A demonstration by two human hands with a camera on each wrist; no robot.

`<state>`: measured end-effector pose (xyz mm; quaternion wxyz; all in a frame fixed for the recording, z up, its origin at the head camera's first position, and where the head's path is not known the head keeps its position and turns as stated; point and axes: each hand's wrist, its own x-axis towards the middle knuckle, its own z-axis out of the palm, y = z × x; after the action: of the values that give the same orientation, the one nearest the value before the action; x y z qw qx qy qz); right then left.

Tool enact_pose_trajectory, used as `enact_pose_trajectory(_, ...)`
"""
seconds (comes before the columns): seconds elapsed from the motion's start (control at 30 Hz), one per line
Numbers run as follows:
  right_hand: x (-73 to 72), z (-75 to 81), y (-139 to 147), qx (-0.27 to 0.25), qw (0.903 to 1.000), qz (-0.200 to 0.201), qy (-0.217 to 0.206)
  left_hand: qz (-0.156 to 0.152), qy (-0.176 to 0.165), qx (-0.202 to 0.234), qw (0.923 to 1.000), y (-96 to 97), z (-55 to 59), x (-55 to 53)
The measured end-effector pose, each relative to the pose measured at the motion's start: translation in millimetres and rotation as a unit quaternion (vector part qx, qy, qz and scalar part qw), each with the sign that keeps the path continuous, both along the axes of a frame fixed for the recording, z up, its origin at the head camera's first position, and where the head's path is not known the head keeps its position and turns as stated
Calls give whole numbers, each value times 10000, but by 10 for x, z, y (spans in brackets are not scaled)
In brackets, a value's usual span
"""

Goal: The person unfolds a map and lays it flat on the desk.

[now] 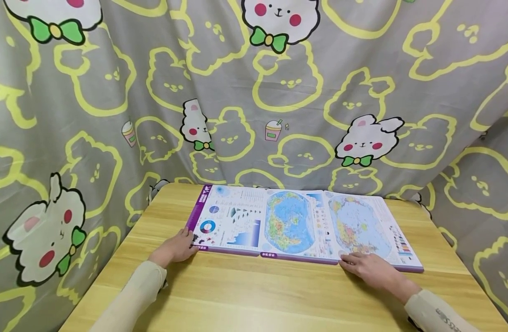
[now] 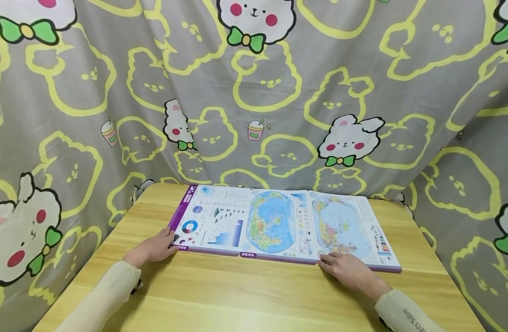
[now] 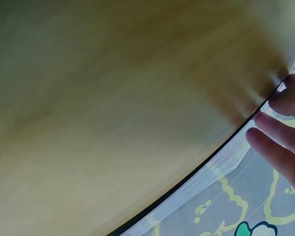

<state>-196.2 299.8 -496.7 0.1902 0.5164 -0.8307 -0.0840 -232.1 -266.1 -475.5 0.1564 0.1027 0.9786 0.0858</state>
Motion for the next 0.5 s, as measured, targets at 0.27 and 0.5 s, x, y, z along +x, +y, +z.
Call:
enact_pose_trajectory(0.27,6,-40,-46,-109,9998,112,146,-75,44,-124,9999,-27,17,0)
enact_pose_trajectory(0.5,-11,36,-86,-411,9990,-164,-27,101,574,-495,9971,137,172,14)
